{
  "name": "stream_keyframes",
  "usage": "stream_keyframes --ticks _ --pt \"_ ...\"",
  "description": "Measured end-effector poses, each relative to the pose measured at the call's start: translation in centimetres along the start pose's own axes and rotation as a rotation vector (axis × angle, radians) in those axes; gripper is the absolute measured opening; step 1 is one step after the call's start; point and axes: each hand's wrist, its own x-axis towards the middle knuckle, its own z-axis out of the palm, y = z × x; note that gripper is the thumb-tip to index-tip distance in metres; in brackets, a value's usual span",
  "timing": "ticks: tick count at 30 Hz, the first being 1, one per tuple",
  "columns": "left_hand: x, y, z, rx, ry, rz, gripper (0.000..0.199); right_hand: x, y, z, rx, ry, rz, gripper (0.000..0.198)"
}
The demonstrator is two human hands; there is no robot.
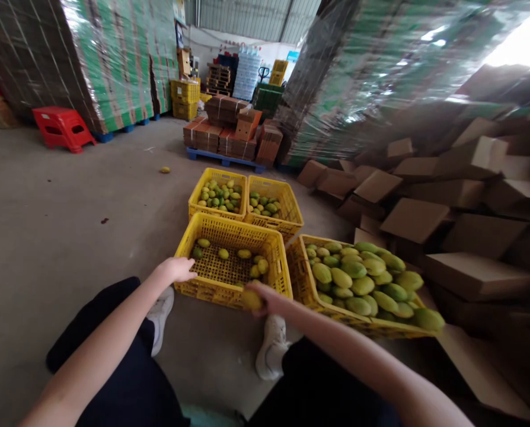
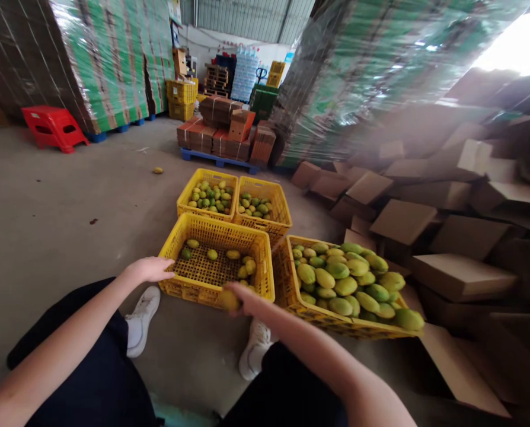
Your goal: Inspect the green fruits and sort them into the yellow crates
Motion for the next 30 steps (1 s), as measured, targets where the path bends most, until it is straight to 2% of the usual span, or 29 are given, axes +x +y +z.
stream_keyframes --ticks 4,6,7,9,11,14,17,24,30 --pt "0.0 -0.1 0.1 0.009 -0.005 -0.003 0.060 9.5 -9.3 -5.2 0.130 0.263 0.161 0.048" --pt "0.0 -0.1 0.0 0.017 -0.009 -0.008 0.058 12.2 -12.1 -7.0 0.188 0.366 0.195 0.041" --pt "0.0 -0.1 0.0 0.022 -0.010 -0.010 0.058 12.6 -12.6 -7.5 0.213 0.393 0.214 0.035" --pt "0.0 -0.1 0.0 0.032 -0.007 -0.014 0.056 11.9 -11.9 -8.0 0.253 0.394 0.274 0.023" --pt "0.0 -0.1 0.1 0.039 -0.002 -0.013 0.056 9.8 -9.7 -7.6 0.282 0.341 0.355 0.016" --pt "0.1 0.0 0.4 0.045 -0.003 -0.006 0.055 6.9 -6.1 -6.8 0.324 0.252 0.457 0.017" --pt "0.2 0.3 1.0 0.049 -0.019 -0.002 0.057 5.8 -4.4 -6.5 0.380 0.187 0.498 0.018" --pt "1.0 1.1 1.9 0.087 -0.113 -0.030 0.050 5.5 -5.0 -6.7 0.572 0.082 0.340 0.018" --pt "2.6 1.1 2.7 0.027 -0.172 -0.038 0.048 3.9 -5.3 -5.1 0.524 0.097 0.367 0.018"
